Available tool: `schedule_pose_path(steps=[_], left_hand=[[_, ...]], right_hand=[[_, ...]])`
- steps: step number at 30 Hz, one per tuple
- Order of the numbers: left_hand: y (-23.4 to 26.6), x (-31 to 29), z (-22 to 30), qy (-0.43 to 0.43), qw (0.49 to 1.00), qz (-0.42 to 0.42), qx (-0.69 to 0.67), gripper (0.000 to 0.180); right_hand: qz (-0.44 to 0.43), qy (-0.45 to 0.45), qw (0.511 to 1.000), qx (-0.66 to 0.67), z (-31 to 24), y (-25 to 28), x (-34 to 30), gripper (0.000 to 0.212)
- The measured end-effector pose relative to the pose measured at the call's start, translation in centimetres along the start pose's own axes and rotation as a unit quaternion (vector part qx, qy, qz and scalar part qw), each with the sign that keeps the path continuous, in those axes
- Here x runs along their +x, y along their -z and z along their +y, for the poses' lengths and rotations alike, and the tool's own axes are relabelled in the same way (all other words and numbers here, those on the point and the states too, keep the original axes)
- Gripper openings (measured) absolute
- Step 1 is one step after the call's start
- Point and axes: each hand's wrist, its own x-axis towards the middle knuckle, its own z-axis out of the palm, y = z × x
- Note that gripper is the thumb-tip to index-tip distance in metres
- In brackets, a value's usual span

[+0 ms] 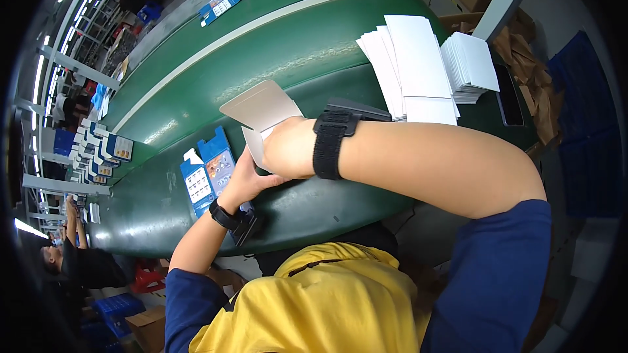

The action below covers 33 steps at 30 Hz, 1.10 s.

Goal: The person folds blue and white boxes, inserts white paper leaflets and brown cardboard pieces into them, and places the boxes on a conveyor belt. After clearing the workspace, they gather discarded box flats from the floor and stack them on the table.

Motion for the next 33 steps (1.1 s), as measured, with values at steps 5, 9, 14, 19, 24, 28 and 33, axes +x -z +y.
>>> schedule_pose_path(steps=[5,9,14,19,24,28,33], left_hand=[[0.2,0.0,0.2,-0.014,1.0,-0.002,0.008,0.093],[0.3,0.2,0.0,-0.013,1.0,-0.002,0.019,0.093],[0.3,0.4,-0.7,-0.03,0.999,0.005,0.021,0.095],[0.4,0.0,-0.6,-0.009,1.0,0.0,0.004,0.095],[0.3,0.1,-0.8,-0.015,1.0,0.007,-0.003,0.094],[0.1,0.3,-0.7,-0.036,0.999,0.009,0.009,0.093],[0.2,0.3,-0.6,-0.048,0.998,0.012,0.036,0.09]], right_hand=[[-0.048,-0.038,0.998,-0.019,-0.4,0.7,1.6,0.015],[-0.034,-0.022,0.999,-0.01,-0.1,0.5,1.6,0.015],[0.033,0.001,0.999,-0.013,0.2,-0.4,0.4,0.015],[0.026,-0.034,0.997,-0.057,-1.6,-1.2,1.9,0.013],[0.004,-0.045,0.997,-0.061,-1.9,-0.1,2.6,0.013],[0.015,-0.093,0.995,0.031,0.0,1.5,2.1,0.017],[0.047,-0.111,0.992,0.022,2.0,0.4,1.9,0.018]])
